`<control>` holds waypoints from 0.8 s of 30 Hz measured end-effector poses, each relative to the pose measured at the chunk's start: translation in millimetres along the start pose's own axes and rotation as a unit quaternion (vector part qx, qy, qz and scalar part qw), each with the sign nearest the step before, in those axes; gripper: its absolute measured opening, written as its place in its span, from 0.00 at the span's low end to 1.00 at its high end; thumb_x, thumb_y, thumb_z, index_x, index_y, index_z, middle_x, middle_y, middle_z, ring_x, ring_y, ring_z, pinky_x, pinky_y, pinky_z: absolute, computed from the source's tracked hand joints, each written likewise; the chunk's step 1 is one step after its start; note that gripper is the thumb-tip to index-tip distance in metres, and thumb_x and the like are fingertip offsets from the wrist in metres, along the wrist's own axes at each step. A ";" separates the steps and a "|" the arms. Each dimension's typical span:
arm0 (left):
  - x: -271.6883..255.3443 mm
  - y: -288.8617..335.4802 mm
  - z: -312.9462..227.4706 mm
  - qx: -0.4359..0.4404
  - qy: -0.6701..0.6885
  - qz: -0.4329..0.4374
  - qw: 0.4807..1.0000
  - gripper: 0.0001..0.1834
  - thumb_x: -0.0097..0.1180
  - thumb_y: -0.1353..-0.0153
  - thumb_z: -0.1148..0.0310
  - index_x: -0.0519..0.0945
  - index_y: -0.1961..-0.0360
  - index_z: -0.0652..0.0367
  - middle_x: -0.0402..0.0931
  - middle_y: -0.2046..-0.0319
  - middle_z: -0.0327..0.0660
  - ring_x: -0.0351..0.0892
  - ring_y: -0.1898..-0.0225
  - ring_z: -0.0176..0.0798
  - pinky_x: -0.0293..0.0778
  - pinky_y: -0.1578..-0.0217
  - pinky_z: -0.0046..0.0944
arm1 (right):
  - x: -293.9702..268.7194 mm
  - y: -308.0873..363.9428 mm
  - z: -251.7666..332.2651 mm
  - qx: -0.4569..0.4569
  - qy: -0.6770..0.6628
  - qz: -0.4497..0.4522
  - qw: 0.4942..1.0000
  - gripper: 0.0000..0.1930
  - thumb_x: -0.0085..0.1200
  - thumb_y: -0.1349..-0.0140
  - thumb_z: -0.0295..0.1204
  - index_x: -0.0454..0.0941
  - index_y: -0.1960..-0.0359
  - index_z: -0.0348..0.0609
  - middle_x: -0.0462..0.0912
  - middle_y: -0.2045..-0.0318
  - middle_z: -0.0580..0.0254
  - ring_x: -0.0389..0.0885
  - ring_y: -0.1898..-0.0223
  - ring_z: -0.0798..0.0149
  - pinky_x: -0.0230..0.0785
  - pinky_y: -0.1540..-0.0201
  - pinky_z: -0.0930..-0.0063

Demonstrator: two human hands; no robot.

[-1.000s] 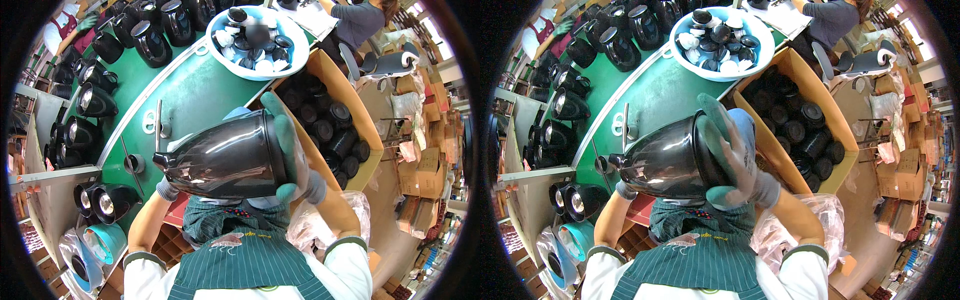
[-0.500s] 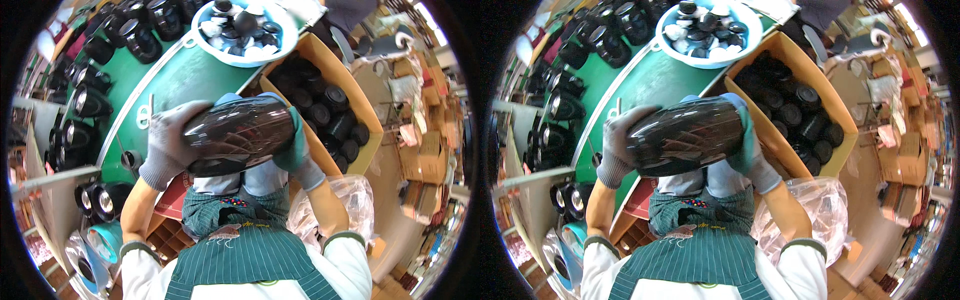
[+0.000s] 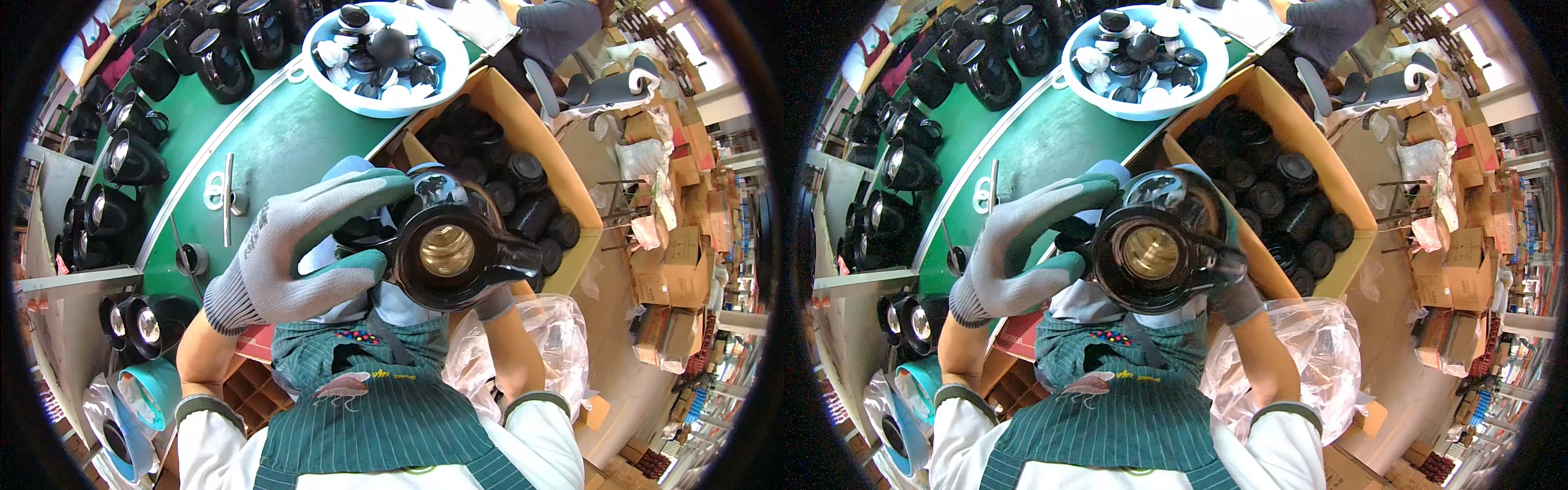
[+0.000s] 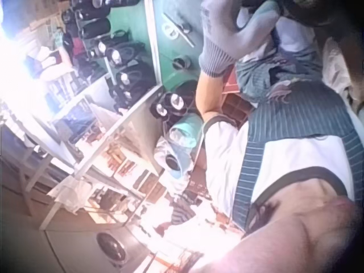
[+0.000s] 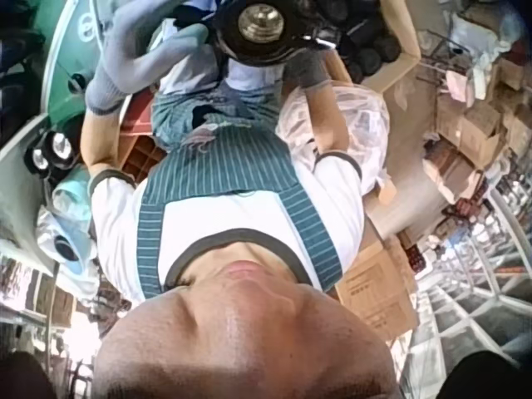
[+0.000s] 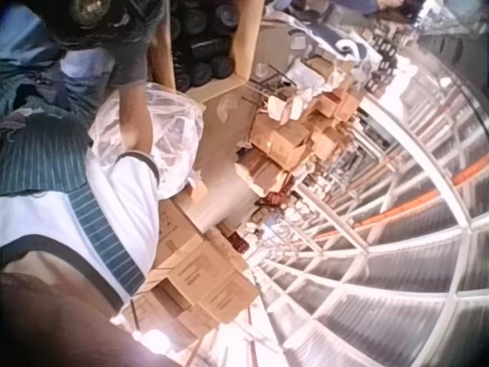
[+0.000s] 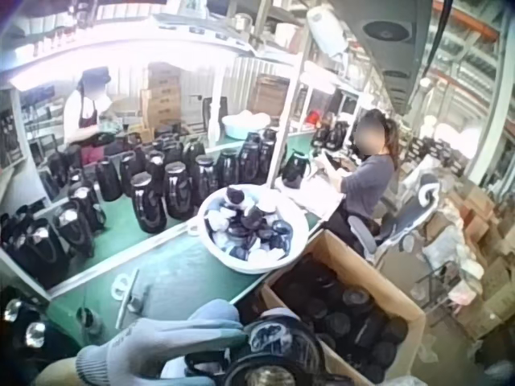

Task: The person assembles black electric kettles by inserting a metal heating element into the base and screwing on a lid. The person handles the kettle body, heating element, and lid one at a time, placing the finished units on a green table.

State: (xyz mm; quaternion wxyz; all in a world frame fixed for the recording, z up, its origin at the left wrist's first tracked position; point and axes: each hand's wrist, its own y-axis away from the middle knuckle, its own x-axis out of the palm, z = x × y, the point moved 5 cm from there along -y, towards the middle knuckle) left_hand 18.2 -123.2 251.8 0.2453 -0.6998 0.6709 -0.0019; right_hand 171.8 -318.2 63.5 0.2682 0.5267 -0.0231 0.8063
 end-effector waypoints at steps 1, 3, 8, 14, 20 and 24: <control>1.6 8.2 4.9 0.002 -0.014 0.001 1.000 0.37 0.67 0.43 0.67 0.74 0.32 0.68 0.75 0.35 0.57 0.77 0.34 0.54 0.68 0.32 0.49 | -7.3 0.5 7.8 0.005 0.002 -0.015 1.000 0.36 0.40 0.24 0.58 0.65 0.27 0.45 0.73 0.31 0.51 0.73 0.31 0.50 0.66 0.27 0.50; 7.0 32.9 22.1 -0.010 -0.005 0.032 0.999 0.37 0.69 0.45 0.70 0.75 0.32 0.61 0.73 0.32 0.53 0.74 0.32 0.55 0.67 0.31 0.50 | -24.5 4.4 34.0 0.014 0.024 -0.010 1.000 0.41 0.36 0.26 0.64 0.64 0.26 0.44 0.72 0.30 0.51 0.71 0.30 0.50 0.63 0.26 0.50; 35.9 115.4 99.3 -0.242 -0.052 0.004 0.969 0.22 0.69 0.43 0.73 0.85 0.46 0.62 0.87 0.50 0.50 0.86 0.48 0.45 0.78 0.44 0.45 | 46.2 15.4 20.5 -0.163 0.579 0.106 0.792 0.48 0.81 0.53 0.39 0.72 0.31 0.32 0.79 0.36 0.44 0.78 0.35 0.48 0.69 0.30 0.54; -77.8 194.2 222.4 -0.415 -0.569 -0.291 0.648 0.47 0.65 0.38 0.44 0.65 0.28 0.65 0.73 0.41 0.64 0.74 0.42 0.66 0.73 0.41 0.56 | 55.8 19.4 -29.0 -0.245 0.680 0.052 0.689 0.53 0.85 0.62 0.38 0.71 0.31 0.32 0.77 0.35 0.46 0.78 0.34 0.51 0.69 0.30 0.57; -95.6 204.8 267.1 -0.353 -0.538 -0.305 0.702 0.41 0.70 0.39 0.58 0.67 0.28 0.58 0.80 0.43 0.55 0.84 0.47 0.56 0.79 0.48 0.52 | 51.6 11.5 -50.4 -0.308 0.644 -0.010 0.700 0.52 0.63 0.41 0.61 0.63 0.28 0.29 0.75 0.38 0.41 0.76 0.37 0.45 0.67 0.33 0.54; -75.2 132.7 193.5 -0.397 -0.139 -0.259 0.869 0.38 0.76 0.46 0.67 0.75 0.34 0.64 0.82 0.45 0.56 0.86 0.46 0.54 0.80 0.44 0.46 | 44.8 23.9 -64.2 -0.322 0.615 -0.078 0.716 0.51 0.30 0.27 0.69 0.54 0.23 0.30 0.71 0.34 0.44 0.73 0.34 0.53 0.64 0.30 0.60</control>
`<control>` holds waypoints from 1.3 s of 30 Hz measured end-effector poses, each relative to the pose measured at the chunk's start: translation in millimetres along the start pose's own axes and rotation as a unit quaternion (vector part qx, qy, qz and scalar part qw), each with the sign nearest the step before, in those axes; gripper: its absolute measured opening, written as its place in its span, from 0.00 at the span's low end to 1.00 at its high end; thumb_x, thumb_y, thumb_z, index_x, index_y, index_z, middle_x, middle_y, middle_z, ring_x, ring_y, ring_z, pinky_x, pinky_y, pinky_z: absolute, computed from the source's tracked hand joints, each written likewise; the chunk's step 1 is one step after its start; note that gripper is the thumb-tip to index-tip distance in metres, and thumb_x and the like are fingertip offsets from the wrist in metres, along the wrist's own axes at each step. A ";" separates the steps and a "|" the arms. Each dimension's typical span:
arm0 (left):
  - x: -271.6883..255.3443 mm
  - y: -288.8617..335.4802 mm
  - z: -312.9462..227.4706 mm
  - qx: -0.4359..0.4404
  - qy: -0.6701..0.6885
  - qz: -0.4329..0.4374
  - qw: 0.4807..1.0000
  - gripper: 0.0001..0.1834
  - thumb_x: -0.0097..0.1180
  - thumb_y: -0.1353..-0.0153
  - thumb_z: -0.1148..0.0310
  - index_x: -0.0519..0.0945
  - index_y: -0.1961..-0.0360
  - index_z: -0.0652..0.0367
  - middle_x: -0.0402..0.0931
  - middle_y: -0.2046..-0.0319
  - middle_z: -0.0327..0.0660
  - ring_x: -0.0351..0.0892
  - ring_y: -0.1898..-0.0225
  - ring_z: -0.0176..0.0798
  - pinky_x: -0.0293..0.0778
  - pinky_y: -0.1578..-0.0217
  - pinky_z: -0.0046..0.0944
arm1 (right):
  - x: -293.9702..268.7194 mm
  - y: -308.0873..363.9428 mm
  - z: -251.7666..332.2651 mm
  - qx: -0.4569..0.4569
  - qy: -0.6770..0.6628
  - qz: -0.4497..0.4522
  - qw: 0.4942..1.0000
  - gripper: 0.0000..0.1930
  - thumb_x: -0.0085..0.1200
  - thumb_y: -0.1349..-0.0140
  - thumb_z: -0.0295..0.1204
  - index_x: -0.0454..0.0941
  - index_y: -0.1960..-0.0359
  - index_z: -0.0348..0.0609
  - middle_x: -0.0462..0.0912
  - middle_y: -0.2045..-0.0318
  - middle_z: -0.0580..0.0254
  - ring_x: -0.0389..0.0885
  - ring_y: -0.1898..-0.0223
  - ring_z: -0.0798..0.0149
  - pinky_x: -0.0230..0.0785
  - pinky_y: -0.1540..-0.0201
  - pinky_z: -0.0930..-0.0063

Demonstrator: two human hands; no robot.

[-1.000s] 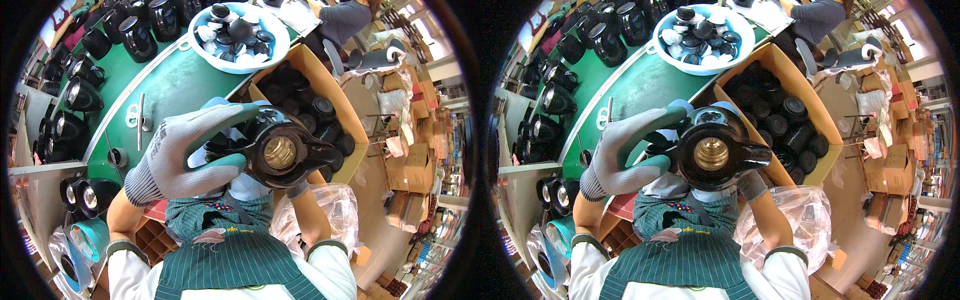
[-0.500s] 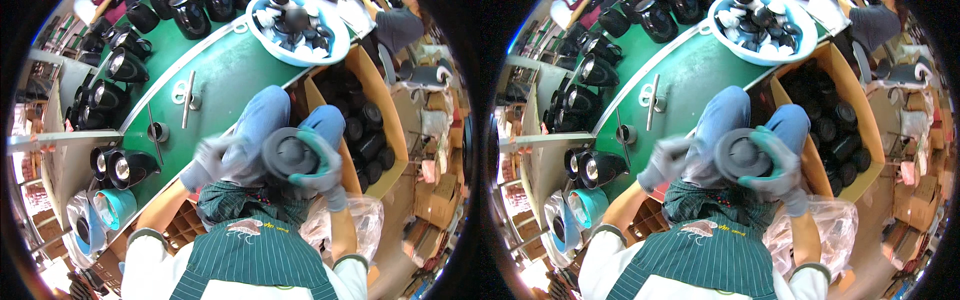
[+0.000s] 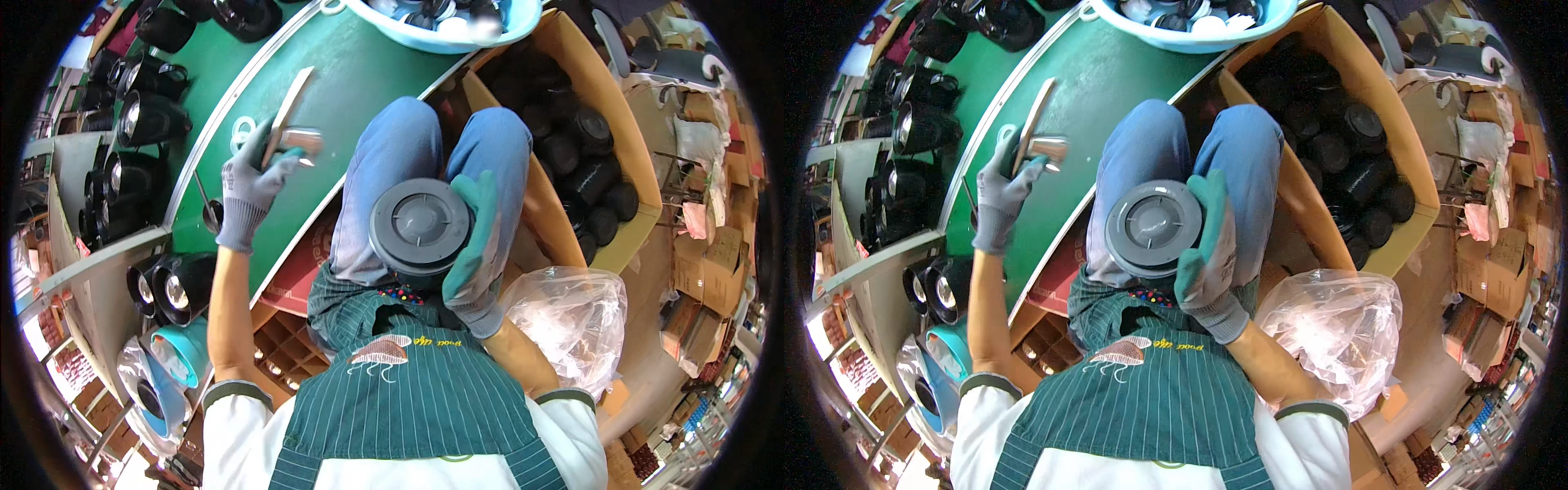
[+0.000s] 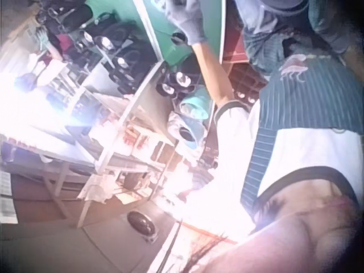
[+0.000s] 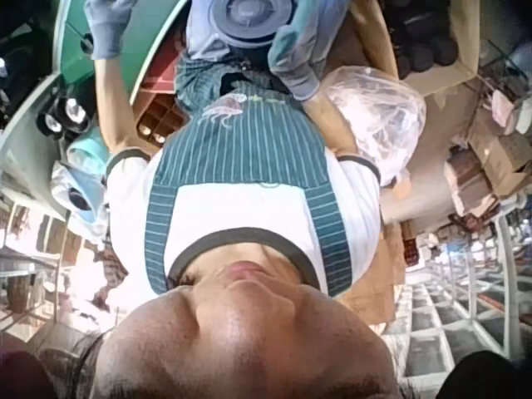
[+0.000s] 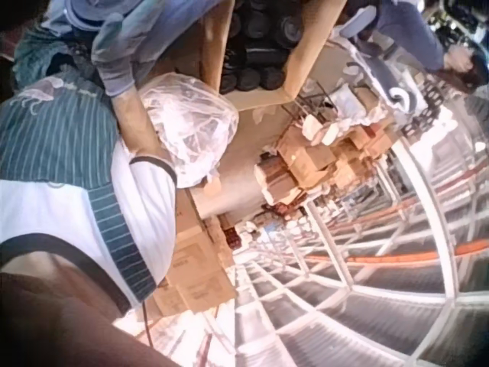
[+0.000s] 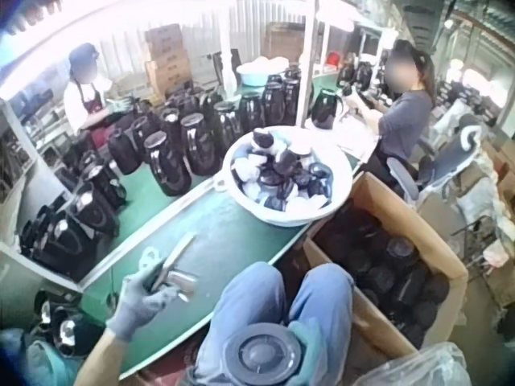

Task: The person assembles black electric kettles by inserting a metal heating element into the base and screwing on a lid. The person handles the kettle body, heating element, and lid one at a time, placing the finished units on a green table.

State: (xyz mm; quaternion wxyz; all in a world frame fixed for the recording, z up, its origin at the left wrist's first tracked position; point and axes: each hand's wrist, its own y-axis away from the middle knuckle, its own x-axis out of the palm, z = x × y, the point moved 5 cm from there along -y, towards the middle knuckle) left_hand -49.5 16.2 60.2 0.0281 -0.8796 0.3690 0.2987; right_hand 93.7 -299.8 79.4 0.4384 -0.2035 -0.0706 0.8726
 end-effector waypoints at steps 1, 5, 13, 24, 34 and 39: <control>5.6 14.4 -37.7 0.068 0.010 0.074 0.995 0.38 0.76 0.47 0.67 0.76 0.35 0.63 0.84 0.47 0.55 0.87 0.47 0.53 0.81 0.45 0.45 | 1.4 -4.7 13.7 0.030 -0.077 0.002 0.997 0.51 0.30 0.27 0.70 0.52 0.22 0.32 0.71 0.33 0.44 0.73 0.34 0.53 0.64 0.30 0.60; 43.1 51.8 -140.3 0.306 -0.088 0.239 0.917 0.44 0.78 0.54 0.68 0.75 0.32 0.58 0.86 0.51 0.50 0.88 0.52 0.47 0.82 0.49 0.45 | -4.3 -10.4 -5.3 0.118 -0.167 -0.004 0.979 0.50 0.28 0.26 0.69 0.44 0.19 0.38 0.74 0.35 0.45 0.77 0.37 0.55 0.67 0.31 0.62; 82.1 105.7 -184.4 0.218 -0.388 0.224 0.867 0.41 0.65 0.39 0.57 0.65 0.29 0.62 0.79 0.52 0.51 0.87 0.58 0.51 0.83 0.61 0.47 | 3.3 -83.9 -43.7 0.163 -0.422 0.195 0.870 0.34 0.42 0.21 0.50 0.64 0.28 0.31 0.80 0.41 0.45 0.85 0.44 0.56 0.78 0.39 0.65; 93.0 120.8 -166.6 0.181 -0.281 0.152 0.930 0.29 0.53 0.29 0.58 0.71 0.33 0.65 0.79 0.56 0.55 0.86 0.61 0.56 0.81 0.63 0.50 | 21.4 -85.9 -61.0 0.233 -0.507 0.284 0.780 0.25 0.46 0.20 0.40 0.74 0.33 0.31 0.85 0.67 0.63 0.85 0.61 0.71 0.77 0.50 0.78; 108.3 129.5 -173.8 0.277 -0.291 0.003 0.916 0.50 0.43 0.29 0.36 0.56 0.25 0.73 0.57 0.28 0.66 0.58 0.27 0.71 0.55 0.29 0.66 | 33.0 -88.5 -86.8 0.162 -0.560 0.320 0.747 0.24 0.44 0.19 0.39 0.73 0.34 0.30 0.88 0.63 0.56 0.89 0.51 0.58 0.79 0.40 0.62; 76.6 82.6 -130.8 0.277 -0.176 0.023 0.944 0.39 0.47 0.29 0.50 0.64 0.29 0.73 0.68 0.37 0.68 0.68 0.35 0.72 0.65 0.33 0.57 | -3.4 -52.4 -54.4 0.150 -0.588 0.269 0.748 0.26 0.47 0.21 0.38 0.69 0.32 0.27 0.87 0.52 0.45 0.83 0.40 0.46 0.74 0.33 0.57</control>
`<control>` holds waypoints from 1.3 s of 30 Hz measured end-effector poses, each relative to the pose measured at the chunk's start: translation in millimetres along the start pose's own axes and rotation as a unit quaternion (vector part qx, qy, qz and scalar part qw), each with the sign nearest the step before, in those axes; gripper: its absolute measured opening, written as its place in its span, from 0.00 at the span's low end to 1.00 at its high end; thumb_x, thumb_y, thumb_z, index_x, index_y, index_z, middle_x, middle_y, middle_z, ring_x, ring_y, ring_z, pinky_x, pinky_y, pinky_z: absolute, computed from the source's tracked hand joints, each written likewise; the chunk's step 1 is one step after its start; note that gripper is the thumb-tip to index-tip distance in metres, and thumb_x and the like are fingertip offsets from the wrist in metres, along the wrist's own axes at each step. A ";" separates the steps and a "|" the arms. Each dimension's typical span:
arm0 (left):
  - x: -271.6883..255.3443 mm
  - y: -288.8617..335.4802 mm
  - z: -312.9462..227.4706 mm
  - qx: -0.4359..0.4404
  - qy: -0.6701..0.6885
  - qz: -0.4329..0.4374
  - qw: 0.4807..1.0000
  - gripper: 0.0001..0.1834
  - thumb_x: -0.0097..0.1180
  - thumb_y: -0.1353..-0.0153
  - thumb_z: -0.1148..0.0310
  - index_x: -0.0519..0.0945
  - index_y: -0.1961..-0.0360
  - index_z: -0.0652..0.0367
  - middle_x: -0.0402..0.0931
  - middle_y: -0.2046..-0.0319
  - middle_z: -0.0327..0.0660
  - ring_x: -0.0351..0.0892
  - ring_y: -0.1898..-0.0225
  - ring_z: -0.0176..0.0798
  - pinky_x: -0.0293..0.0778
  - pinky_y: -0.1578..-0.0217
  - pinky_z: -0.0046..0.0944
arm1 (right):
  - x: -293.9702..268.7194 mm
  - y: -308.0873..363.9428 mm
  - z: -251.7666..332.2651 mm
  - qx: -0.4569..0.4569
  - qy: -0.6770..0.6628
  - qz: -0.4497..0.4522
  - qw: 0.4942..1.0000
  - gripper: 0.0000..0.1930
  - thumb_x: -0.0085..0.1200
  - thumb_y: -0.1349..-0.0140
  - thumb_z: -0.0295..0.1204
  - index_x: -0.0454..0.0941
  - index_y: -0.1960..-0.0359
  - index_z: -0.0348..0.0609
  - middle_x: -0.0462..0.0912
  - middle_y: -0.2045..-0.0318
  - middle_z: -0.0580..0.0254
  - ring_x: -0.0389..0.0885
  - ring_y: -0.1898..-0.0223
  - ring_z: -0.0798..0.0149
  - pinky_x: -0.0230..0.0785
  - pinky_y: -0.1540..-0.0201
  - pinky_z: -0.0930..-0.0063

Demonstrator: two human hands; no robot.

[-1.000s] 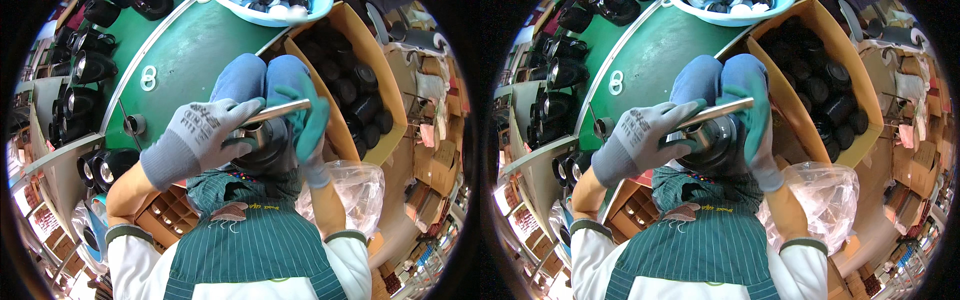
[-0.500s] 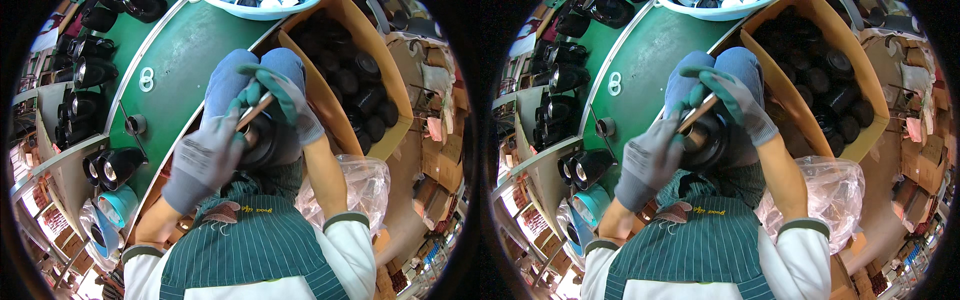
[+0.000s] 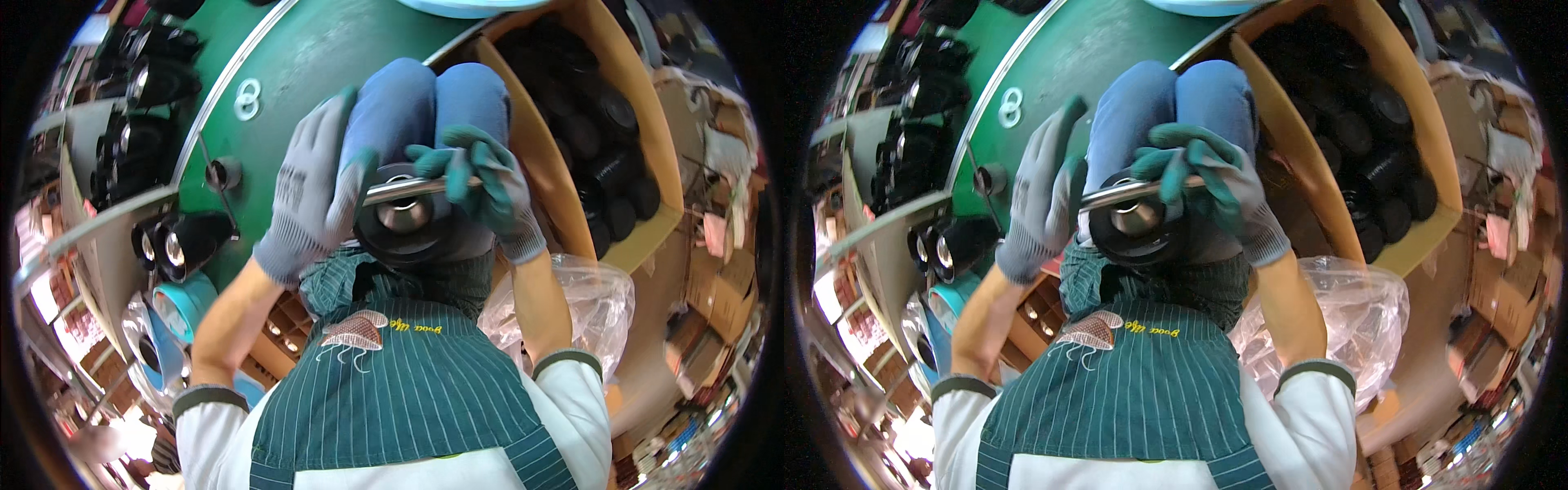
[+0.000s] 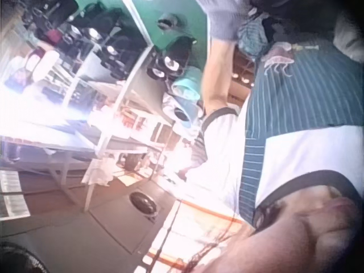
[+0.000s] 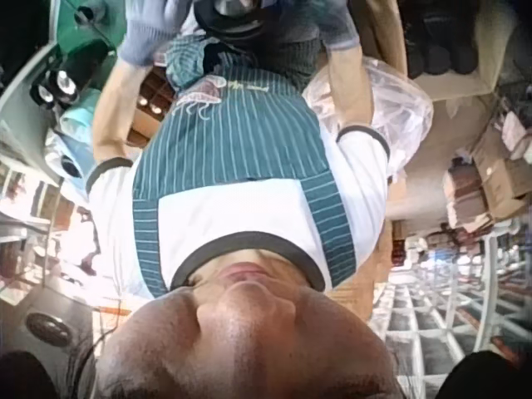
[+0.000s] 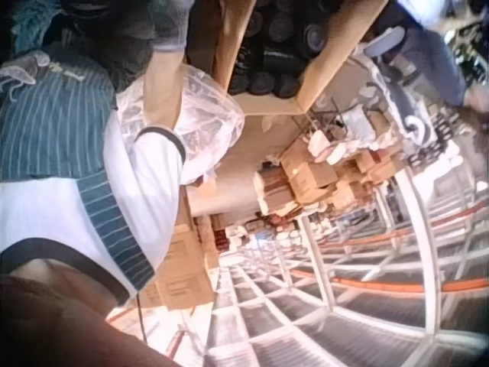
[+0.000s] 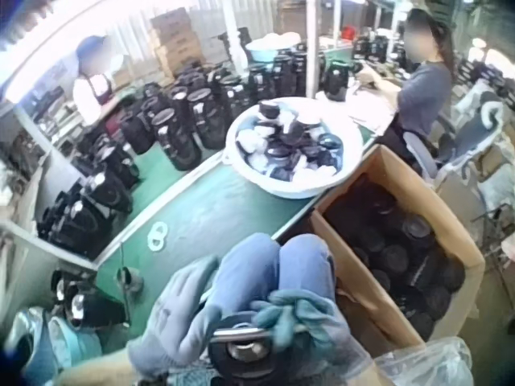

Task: The person assembles black electric kettles by inserting a metal heating element into the base and screwing on a lid. The person handles the kettle body, heating element, and lid one at a time, placing the finished units on a green table.

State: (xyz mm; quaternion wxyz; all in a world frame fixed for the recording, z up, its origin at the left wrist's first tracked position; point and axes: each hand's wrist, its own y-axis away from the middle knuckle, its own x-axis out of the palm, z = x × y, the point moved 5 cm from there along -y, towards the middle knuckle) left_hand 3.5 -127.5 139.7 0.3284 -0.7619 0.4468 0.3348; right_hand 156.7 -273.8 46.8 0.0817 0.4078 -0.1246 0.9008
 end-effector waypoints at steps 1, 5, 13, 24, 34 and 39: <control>-2.2 -7.8 3.1 0.013 0.037 0.007 0.999 0.37 0.48 0.30 0.52 0.66 0.30 0.72 0.69 0.37 0.67 0.69 0.35 0.70 0.66 0.34 0.55 | 4.5 7.9 1.4 -0.016 0.011 -0.015 1.000 0.25 0.48 0.22 0.40 0.72 0.36 0.27 0.87 0.53 0.45 0.83 0.40 0.45 0.71 0.31 0.54; 8.1 -32.5 17.3 0.085 0.119 0.066 0.987 0.27 0.39 0.25 0.60 0.75 0.36 0.69 0.81 0.45 0.59 0.84 0.47 0.55 0.76 0.40 0.45 | 32.7 29.6 20.5 -0.079 0.125 0.012 0.989 0.20 0.50 0.26 0.45 0.83 0.61 0.38 0.86 0.70 0.57 0.86 0.48 0.46 0.45 0.22 0.37; 54.9 -80.2 26.1 0.118 0.253 0.194 0.940 0.23 0.47 0.24 0.55 0.87 0.57 0.64 0.86 0.70 0.48 0.86 0.67 0.46 0.81 0.59 0.42 | 107.1 7.9 38.2 -0.073 0.542 0.316 0.775 0.18 0.70 0.56 0.41 0.71 0.88 0.49 0.67 0.84 0.70 0.75 0.71 0.61 0.73 0.38 0.49; 132.5 -113.0 -43.2 0.257 0.354 0.403 0.803 0.22 0.51 0.29 0.54 0.85 0.63 0.63 0.84 0.60 0.54 0.83 0.55 0.55 0.76 0.51 0.49 | 171.4 -50.9 -57.8 0.048 0.541 0.456 0.705 0.07 0.58 0.42 0.34 0.84 0.74 0.48 0.78 0.79 0.67 0.79 0.75 0.60 0.69 0.71 0.62; 81.2 -123.5 83.3 0.256 0.246 -0.066 0.932 0.24 0.48 0.30 0.55 0.82 0.43 0.61 0.82 0.61 0.44 0.77 0.68 0.41 0.76 0.64 0.41 | 162.7 -23.6 49.4 -0.129 0.676 0.089 0.720 0.28 0.67 0.53 0.45 0.81 0.54 0.39 0.75 0.60 0.58 0.77 0.53 0.56 0.71 0.39 0.60; 43.4 -15.5 230.2 -0.381 0.509 0.033 0.771 0.34 0.50 0.28 0.41 0.78 0.37 0.59 0.84 0.64 0.36 0.68 0.78 0.25 0.62 0.77 0.29 | 69.1 55.0 28.0 0.052 0.559 -0.215 0.799 0.67 0.74 0.53 0.64 0.51 0.21 0.35 0.52 0.22 0.41 0.55 0.21 0.45 0.48 0.21 0.53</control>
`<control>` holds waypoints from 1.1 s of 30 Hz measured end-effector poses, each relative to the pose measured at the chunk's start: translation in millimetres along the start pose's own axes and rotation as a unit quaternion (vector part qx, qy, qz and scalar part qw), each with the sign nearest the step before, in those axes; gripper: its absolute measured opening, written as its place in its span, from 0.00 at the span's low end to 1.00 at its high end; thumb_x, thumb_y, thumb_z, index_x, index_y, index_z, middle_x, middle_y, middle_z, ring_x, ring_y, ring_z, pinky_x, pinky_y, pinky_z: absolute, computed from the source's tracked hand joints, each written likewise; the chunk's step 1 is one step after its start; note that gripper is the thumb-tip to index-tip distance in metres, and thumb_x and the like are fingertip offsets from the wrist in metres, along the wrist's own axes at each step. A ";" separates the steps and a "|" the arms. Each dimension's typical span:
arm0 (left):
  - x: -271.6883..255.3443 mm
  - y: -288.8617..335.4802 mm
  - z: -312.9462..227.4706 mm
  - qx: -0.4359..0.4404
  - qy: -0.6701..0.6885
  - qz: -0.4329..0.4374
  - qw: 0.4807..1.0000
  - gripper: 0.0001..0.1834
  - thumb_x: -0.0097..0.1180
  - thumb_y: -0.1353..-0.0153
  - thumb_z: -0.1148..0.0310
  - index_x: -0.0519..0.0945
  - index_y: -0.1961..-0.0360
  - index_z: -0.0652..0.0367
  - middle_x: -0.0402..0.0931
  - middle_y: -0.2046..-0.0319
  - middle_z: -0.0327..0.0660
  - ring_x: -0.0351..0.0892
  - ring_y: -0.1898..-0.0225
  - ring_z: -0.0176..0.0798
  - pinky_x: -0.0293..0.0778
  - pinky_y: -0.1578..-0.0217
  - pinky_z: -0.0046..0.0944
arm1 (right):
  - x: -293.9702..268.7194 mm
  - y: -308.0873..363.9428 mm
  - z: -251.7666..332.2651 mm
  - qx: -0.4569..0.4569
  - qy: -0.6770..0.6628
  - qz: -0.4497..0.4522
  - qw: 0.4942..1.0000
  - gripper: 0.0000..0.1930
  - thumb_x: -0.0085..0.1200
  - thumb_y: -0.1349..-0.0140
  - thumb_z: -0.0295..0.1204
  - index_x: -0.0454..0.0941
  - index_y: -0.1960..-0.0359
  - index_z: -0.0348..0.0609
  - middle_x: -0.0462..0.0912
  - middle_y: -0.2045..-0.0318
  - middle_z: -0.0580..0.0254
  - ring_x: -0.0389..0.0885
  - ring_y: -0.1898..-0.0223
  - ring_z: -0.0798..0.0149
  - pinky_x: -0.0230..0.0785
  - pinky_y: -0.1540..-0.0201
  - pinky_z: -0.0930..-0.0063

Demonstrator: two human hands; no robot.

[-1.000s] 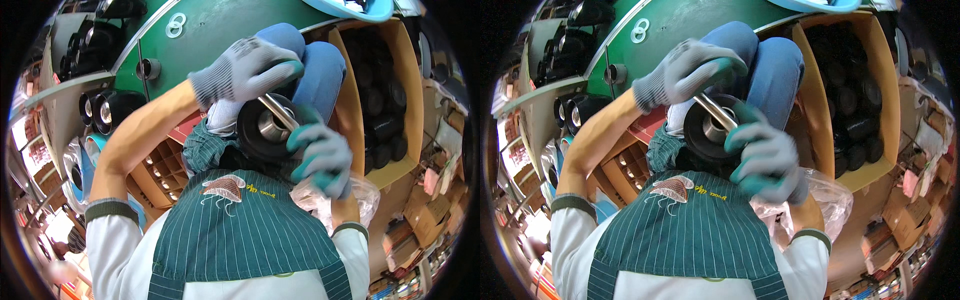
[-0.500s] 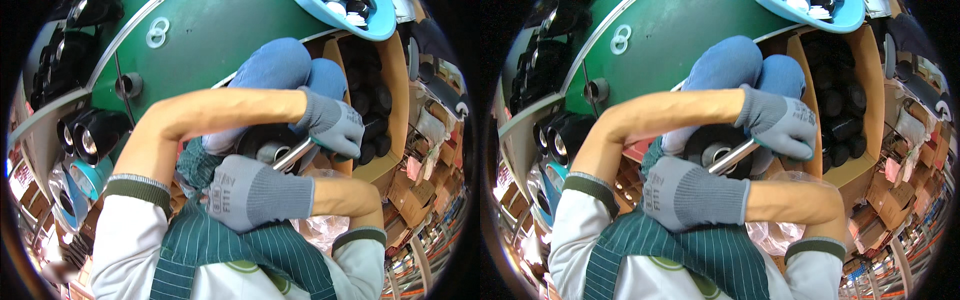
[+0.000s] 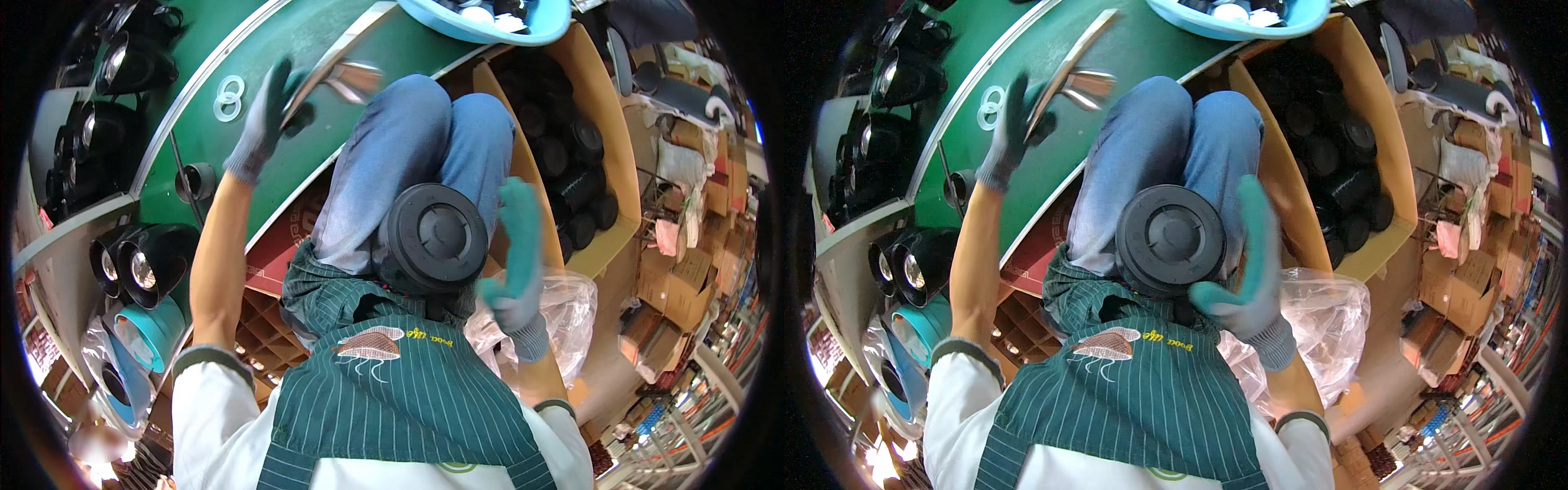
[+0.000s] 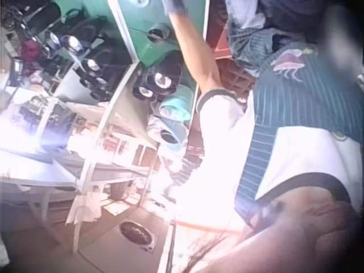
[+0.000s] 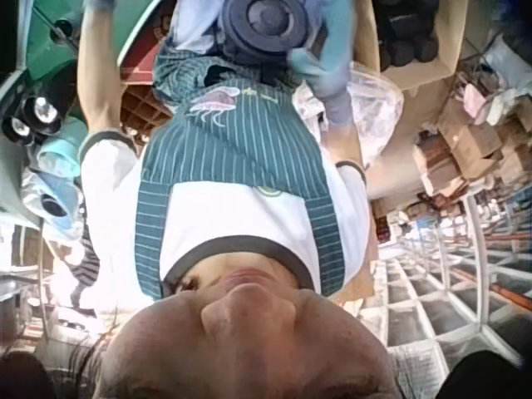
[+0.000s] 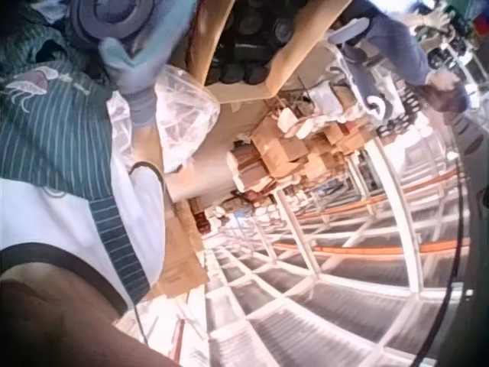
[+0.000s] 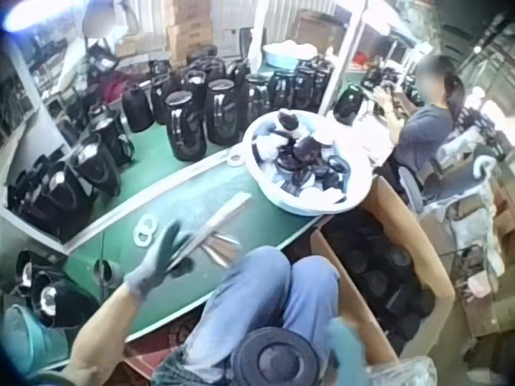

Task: The person assembles black electric kettles by inserting a metal heating element into the base and screwing on a lid. The person handles the kettle body, heating element, and lid one at a time, placing the finished units on a green table.

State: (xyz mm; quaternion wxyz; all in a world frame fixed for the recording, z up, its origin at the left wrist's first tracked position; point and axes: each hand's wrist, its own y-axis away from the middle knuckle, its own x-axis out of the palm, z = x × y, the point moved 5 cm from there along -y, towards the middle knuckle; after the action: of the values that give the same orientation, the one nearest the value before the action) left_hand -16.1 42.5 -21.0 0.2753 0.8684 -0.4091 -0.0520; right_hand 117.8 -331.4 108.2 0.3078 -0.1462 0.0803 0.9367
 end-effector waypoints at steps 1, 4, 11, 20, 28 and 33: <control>-31.8 8.6 20.8 -0.036 0.011 -0.056 0.998 0.33 0.58 0.28 0.47 0.76 0.32 0.59 0.83 0.64 0.34 0.71 0.76 0.23 0.64 0.76 0.28 | 6.2 3.3 -5.1 -0.037 0.111 0.077 0.990 0.68 0.75 0.57 0.65 0.53 0.21 0.36 0.51 0.22 0.39 0.54 0.22 0.41 0.48 0.21 0.49; -60.6 40.0 37.5 0.182 -0.243 -0.246 0.920 0.24 0.64 0.31 0.54 0.85 0.45 0.63 0.77 0.75 0.30 0.70 0.74 0.24 0.66 0.72 0.30 | 32.9 6.4 1.3 -0.062 0.234 0.092 0.966 0.66 0.82 0.62 0.55 0.57 0.22 0.46 0.55 0.24 0.38 0.61 0.25 0.38 0.59 0.25 0.46; -66.3 68.1 36.7 0.102 -0.515 -0.286 0.801 0.35 0.57 0.33 0.44 0.76 0.35 0.60 0.85 0.56 0.55 0.84 0.53 0.59 0.77 0.48 0.56 | 21.2 5.5 10.6 -0.101 0.155 0.064 0.981 0.50 0.83 0.64 0.52 0.80 0.34 0.51 0.63 0.28 0.36 0.69 0.29 0.39 0.64 0.28 0.51; 86.3 177.2 -25.9 0.533 -0.334 -0.060 0.775 0.66 0.84 0.59 0.49 0.57 0.25 0.66 0.67 0.35 0.64 0.71 0.36 0.64 0.67 0.35 0.57 | 1.2 -87.9 -66.4 0.131 -0.486 -0.037 0.863 0.31 0.52 0.24 0.48 0.69 0.28 0.39 0.77 0.34 0.60 0.76 0.35 0.65 0.67 0.31 0.67; 41.6 104.4 -91.2 0.395 -0.183 -0.245 0.867 0.55 0.88 0.66 0.59 0.75 0.36 0.68 0.84 0.45 0.52 0.87 0.50 0.44 0.83 0.46 0.41 | -4.6 -277.6 16.8 -0.051 0.101 -0.079 0.990 0.26 0.53 0.29 0.52 0.83 0.43 0.47 0.87 0.53 0.43 0.86 0.46 0.49 0.74 0.40 0.55; 38.7 50.7 -88.4 0.300 -0.399 -0.197 0.844 0.60 0.88 0.69 0.55 0.72 0.32 0.67 0.68 0.31 0.67 0.70 0.29 0.60 0.69 0.32 0.53 | 2.9 -402.7 -54.1 0.036 0.518 0.126 0.845 0.32 0.60 0.36 0.52 0.73 0.33 0.54 0.77 0.34 0.45 0.74 0.32 0.44 0.66 0.31 0.50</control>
State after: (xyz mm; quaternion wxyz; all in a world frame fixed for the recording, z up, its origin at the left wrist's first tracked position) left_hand 2.7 26.4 85.1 -0.2014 0.8752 -0.2998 -0.3219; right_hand 369.5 -21.6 31.8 0.1058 -0.5875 0.2791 0.7522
